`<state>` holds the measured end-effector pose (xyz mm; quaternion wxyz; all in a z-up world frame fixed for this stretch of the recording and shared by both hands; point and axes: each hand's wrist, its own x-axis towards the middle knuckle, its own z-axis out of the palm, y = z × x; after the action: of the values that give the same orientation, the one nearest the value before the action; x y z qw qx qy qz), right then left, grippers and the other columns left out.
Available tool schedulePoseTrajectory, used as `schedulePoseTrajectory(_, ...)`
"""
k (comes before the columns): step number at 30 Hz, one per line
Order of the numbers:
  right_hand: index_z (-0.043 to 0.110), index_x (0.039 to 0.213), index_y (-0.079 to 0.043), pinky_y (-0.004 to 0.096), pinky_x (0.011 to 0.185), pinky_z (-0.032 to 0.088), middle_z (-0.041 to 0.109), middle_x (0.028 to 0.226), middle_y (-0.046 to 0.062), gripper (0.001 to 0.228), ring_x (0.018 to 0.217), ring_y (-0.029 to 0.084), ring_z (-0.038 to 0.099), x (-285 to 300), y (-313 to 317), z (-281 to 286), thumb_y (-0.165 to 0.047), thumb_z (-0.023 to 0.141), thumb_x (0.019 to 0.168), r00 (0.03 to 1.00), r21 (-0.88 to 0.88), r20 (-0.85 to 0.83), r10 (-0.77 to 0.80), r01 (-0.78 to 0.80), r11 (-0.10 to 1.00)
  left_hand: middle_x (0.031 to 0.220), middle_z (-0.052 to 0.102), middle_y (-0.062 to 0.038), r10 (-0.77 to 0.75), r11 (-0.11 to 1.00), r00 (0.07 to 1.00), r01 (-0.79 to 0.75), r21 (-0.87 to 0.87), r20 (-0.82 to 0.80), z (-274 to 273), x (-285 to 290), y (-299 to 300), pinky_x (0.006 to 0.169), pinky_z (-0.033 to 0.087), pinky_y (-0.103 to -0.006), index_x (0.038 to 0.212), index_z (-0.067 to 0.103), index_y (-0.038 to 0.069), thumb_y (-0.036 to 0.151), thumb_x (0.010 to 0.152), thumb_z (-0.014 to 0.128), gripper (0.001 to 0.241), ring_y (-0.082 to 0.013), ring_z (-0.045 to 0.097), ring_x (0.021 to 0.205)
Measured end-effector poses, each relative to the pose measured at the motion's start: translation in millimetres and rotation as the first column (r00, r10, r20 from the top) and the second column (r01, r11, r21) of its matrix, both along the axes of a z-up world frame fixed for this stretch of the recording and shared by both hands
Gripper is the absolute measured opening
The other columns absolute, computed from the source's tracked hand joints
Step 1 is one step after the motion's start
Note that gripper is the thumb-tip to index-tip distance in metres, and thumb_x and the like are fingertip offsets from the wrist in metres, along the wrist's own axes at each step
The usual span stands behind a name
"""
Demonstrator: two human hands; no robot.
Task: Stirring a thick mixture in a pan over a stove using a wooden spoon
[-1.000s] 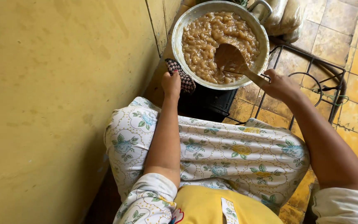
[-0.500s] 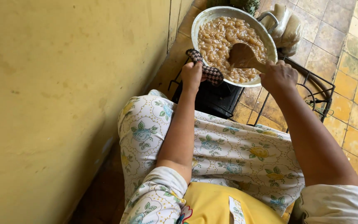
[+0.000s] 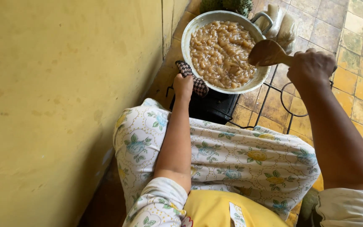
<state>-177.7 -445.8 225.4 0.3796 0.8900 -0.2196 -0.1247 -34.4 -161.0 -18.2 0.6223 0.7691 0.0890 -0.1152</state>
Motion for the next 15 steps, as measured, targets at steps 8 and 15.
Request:
schedulePoseTrajectory(8,0.074,0.084,-0.015,0.031,0.063,0.04,0.056,0.067,-0.001,0.032,0.06,0.014,0.046,23.9,-66.8,-52.6,-0.036,0.058,0.102,0.973,0.207,-0.103,-0.206,0.224,0.953,0.109,0.065,-0.032,-0.084,0.939,0.996,0.073,0.336,0.016,-0.2,-0.4,-7.6,0.09,0.053,-0.0503,0.112,0.056,-0.011,0.019,0.09,0.052,0.038,-0.0467,0.067,0.093)
schedulePoseTrajectory(15,0.075,0.115,-0.015,0.054,0.086,0.056,0.075,0.11,0.021,0.042,0.106,0.044,0.069,67.2,-62.3,-146.2,-0.041,0.053,0.089,0.959,0.713,0.141,-0.247,0.075,0.697,0.132,0.055,-0.026,-0.225,0.847,0.954,0.293,0.443,-0.201,43.5,2.5,2.8,0.109,0.045,-0.0532,0.128,0.045,-0.001,0.019,0.094,0.035,0.04,-0.0462,0.056,0.127)
